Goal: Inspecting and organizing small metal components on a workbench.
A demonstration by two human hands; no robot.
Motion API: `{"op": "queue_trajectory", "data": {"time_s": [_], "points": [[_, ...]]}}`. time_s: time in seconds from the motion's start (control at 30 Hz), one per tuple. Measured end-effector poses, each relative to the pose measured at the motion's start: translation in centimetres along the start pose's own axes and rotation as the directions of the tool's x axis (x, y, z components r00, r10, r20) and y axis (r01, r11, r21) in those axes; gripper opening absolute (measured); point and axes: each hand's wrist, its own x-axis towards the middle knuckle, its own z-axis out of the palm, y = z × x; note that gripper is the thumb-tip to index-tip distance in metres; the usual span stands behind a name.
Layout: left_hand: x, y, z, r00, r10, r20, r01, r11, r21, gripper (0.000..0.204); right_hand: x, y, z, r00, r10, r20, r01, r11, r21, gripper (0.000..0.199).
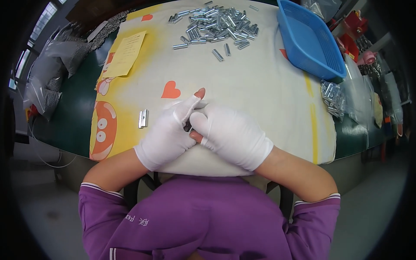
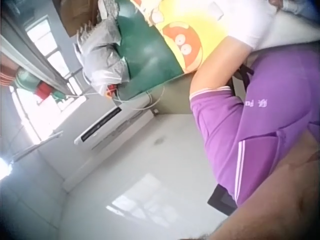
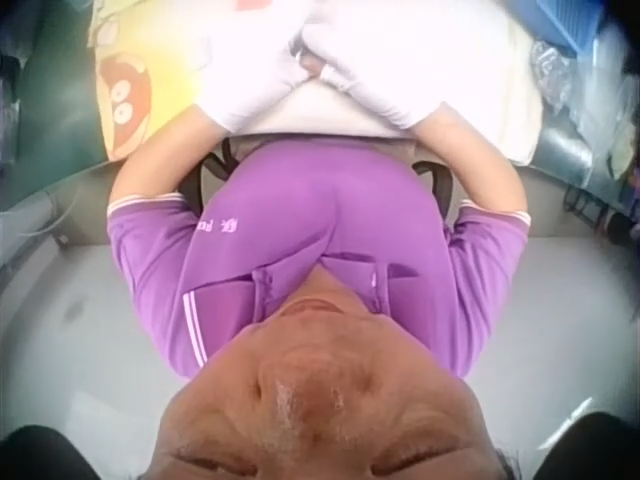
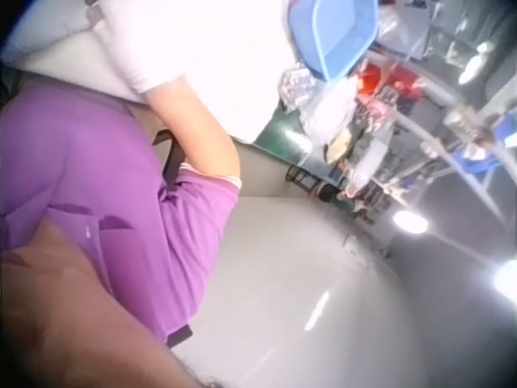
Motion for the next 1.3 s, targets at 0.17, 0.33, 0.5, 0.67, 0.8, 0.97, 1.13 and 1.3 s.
{"op": "queue_trajectory", "data": {"time_s": [0.17, 0.33, 0.5, 0.67, 0.8, 0.97, 1.13, 1.3], "points": [[0.1, -1.2, 0.5, 0.989, 0.132, -0.060, -0.126, 0.988, 0.088, 0.085, 0.5, 1.0, 0.1, 0.996, -0.072, 0.046, 0.074, 0.996, -0.048, 0.016], [-0.3, -0.4, -1.3, 0.963, 0.068, -0.260, -0.114, 0.979, -0.167, 0.089, -1.2, 2.1, -2.4, 0.987, 0.025, -0.157, -0.054, 0.982, -0.184, 0.017], [0.3, -0.7, -1.7, 0.924, 0.040, -0.380, -0.205, 0.891, -0.405, 0.083, -2.4, 3.6, -1.5, 0.997, 0.074, 0.015, -0.066, 0.944, -0.323, 0.023], [0.5, -0.8, -1.4, 0.921, -0.090, -0.379, -0.093, 0.894, -0.438, 0.076, -3.7, 4.9, -2.5, 0.816, 0.572, -0.084, -0.449, 0.717, 0.533, 0.042], [0.3, -0.7, -1.0, 0.908, -0.155, -0.390, -0.037, 0.895, -0.444, 0.072, -4.8, 6.5, -4.2, 0.691, 0.701, 0.178, -0.300, 0.054, 0.952, 0.046], [0.2, -0.6, -0.7, 0.919, -0.167, -0.356, 0.011, 0.916, -0.401, 0.073, -6.3, 8.6, -3.4, 0.751, 0.629, 0.200, 0.038, -0.345, 0.938, 0.038], [-0.1, -1.5, -0.7, 0.935, -0.133, -0.328, -0.006, 0.920, -0.391, 0.070, -6.2, 8.7, -3.4, 0.743, 0.628, 0.231, 0.110, -0.455, 0.884, 0.035], [0.4, -1.7, -0.4, 0.944, -0.143, -0.299, 0.012, 0.916, -0.401, 0.067, -6.7, 9.7, -3.3, 0.791, 0.578, 0.201, 0.166, -0.520, 0.838, 0.032]]}}
